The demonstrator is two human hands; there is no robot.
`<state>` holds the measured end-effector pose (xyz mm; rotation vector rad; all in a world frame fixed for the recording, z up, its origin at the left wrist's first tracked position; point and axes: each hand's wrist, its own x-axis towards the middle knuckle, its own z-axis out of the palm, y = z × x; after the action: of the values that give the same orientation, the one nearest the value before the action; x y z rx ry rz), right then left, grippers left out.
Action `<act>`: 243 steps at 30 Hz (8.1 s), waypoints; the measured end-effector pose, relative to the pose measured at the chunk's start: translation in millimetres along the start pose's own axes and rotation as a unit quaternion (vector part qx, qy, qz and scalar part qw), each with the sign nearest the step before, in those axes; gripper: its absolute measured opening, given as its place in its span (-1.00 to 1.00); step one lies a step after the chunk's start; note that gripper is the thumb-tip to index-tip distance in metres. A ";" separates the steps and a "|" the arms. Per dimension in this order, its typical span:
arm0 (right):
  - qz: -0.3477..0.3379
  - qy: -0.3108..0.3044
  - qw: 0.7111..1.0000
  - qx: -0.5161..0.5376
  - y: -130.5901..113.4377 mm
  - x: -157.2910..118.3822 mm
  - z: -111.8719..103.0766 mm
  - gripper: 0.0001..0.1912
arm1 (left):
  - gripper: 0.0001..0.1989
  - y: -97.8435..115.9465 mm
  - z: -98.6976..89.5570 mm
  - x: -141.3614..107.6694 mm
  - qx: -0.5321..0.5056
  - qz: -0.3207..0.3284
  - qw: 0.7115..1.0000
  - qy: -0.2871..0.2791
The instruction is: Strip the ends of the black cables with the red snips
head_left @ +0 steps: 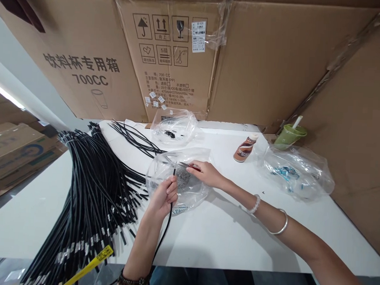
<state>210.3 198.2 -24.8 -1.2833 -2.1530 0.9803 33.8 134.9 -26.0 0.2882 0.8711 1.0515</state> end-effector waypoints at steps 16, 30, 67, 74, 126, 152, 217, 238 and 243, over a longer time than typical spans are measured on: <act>-0.049 0.010 0.994 -0.095 -26.1 -29.5 14.9 -0.71 | -0.60 -12.0 -1.3 -24.8 0.150 0.099 0.983 -0.033; -0.066 0.014 0.993 -0.096 -24.9 -24.9 17.4 -0.64 | -0.55 -12.2 -0.9 -28.8 0.178 0.079 0.980 -0.052; 0.019 0.008 0.995 -0.101 -20.5 -9.4 24.4 -0.56 | -0.72 -14.6 -3.9 -6.0 0.643 0.273 0.686 0.204; 0.024 -0.001 0.995 -0.099 -19.7 -9.6 22.1 -0.55 | -0.74 -17.6 -3.5 -4.8 0.682 0.267 0.646 0.215; -0.044 -0.047 0.998 -0.017 -40.7 -28.8 -21.6 -0.55 | -0.45 -37.2 2.7 -18.8 0.180 0.189 0.961 0.089; -0.030 -0.068 0.995 -0.070 -13.5 11.6 12.6 -0.54 | -0.62 -23.4 -10.3 -9.4 0.669 0.313 0.627 0.247; -0.006 -0.035 0.989 -0.141 -25.0 13.3 6.8 -0.55 | -0.69 -28.0 0.2 -0.3 0.590 0.285 0.707 0.265; 0.051 0.053 0.995 -0.067 -13.9 2.8 12.5 -0.54 | -0.66 -23.1 -1.9 -4.6 0.519 0.288 0.771 0.228; 0.044 0.043 0.998 0.018 -31.3 -36.9 13.2 -0.48 | -0.50 -22.8 4.9 -40.8 0.409 0.234 0.872 0.129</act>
<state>200.9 151.2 -10.2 -1.3865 -2.0201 0.9763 43.4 89.9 -16.6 1.1404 1.5226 1.1242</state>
